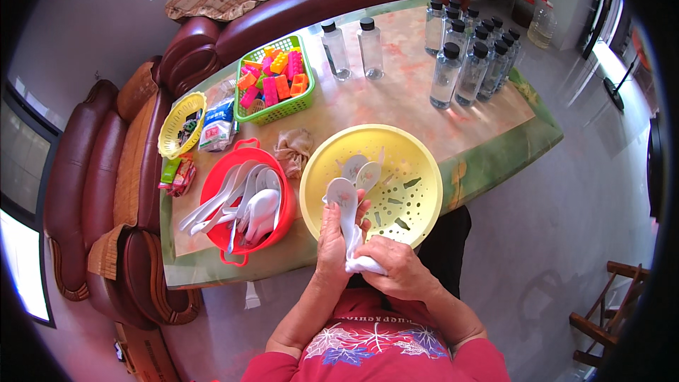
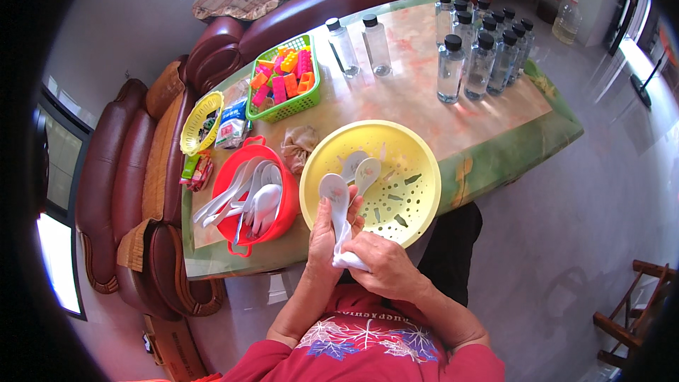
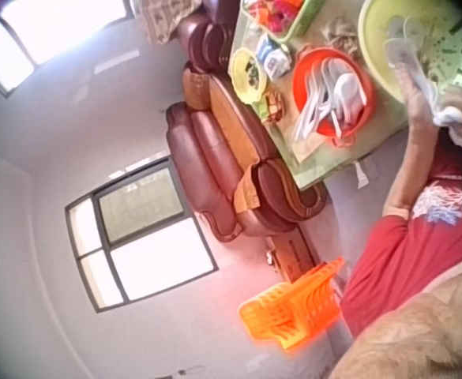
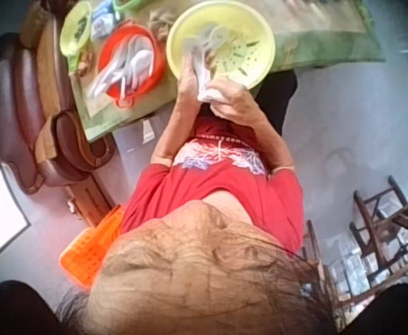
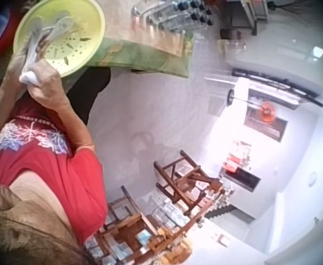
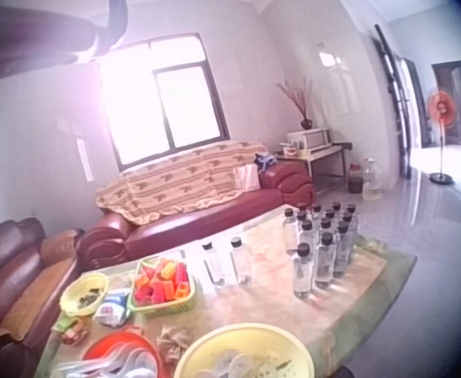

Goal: The person wipes white plastic spoons with a white cloth and places them into a red basket. They then wipe a yellow plastic colander with a brown cloth and wipe the table surface.

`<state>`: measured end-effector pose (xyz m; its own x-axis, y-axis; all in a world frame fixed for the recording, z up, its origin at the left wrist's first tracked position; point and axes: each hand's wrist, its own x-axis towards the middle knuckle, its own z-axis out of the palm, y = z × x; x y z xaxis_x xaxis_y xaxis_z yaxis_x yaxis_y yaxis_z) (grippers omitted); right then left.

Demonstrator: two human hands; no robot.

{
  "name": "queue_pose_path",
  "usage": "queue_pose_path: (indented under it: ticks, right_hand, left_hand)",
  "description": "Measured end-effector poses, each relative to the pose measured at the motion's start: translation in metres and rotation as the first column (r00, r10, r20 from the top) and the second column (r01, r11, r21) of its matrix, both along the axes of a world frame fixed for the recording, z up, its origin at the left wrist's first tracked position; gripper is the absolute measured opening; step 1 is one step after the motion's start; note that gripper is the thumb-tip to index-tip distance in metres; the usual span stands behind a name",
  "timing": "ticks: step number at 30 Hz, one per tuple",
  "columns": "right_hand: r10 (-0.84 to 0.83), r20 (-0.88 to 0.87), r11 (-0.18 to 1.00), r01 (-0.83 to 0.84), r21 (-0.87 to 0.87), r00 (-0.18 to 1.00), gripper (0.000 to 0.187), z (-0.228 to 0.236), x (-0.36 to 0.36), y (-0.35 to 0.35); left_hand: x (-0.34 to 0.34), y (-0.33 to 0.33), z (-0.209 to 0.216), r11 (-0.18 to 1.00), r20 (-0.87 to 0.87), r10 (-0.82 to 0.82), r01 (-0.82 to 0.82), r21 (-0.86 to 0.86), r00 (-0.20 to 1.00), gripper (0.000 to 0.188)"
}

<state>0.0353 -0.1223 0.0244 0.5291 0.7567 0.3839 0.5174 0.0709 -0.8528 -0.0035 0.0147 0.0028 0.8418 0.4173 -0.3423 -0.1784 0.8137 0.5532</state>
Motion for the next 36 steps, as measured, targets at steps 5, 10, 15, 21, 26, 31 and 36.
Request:
queue_pose_path:
  ticks: [5,10,15,21,26,31,36]
  right_hand:
    - [-0.507,-0.04,0.855,0.508,0.099,0.861,0.022,0.003,0.006,0.008]
    - [-0.456,0.113,0.862,0.407,0.302,0.883,0.025,-0.008,0.01,0.041]
    - [-0.334,-0.278,0.873,0.406,0.269,0.901,0.016,0.019,0.03,0.047]
    - [0.091,-0.795,0.888,0.313,0.338,0.6,0.009,0.016,0.047,0.053]
    - [-0.184,-0.647,0.853,0.447,0.269,0.74,0.017,0.006,0.02,0.06]
    - [-0.3,-0.548,0.852,0.477,0.214,0.781,0.02,0.007,0.002,0.063]
    - [-0.345,-0.537,0.88,0.465,0.102,0.77,0.029,0.004,-0.011,0.052]
  left_hand:
    - [-0.004,-0.002,-0.003,0.992,-0.01,-0.046,0.047,0.118,0.999,0.028]
    - [0.001,-0.021,0.013,0.95,-0.079,-0.028,0.051,0.308,0.996,0.034]
    - [-0.007,-0.013,0.004,0.906,-0.114,-0.289,0.31,0.289,0.951,0.038]
    - [-0.005,-0.018,-0.003,0.922,-0.091,-0.208,0.227,0.313,0.974,0.041]
    - [0.001,-0.018,0.009,0.847,-0.084,-0.092,0.123,0.517,0.992,0.047]
    - [0.001,-0.017,0.01,0.909,-0.06,-0.047,0.067,0.412,0.997,0.046]
    - [0.005,-0.009,0.009,0.863,0.027,0.078,-0.081,0.499,0.997,0.038]
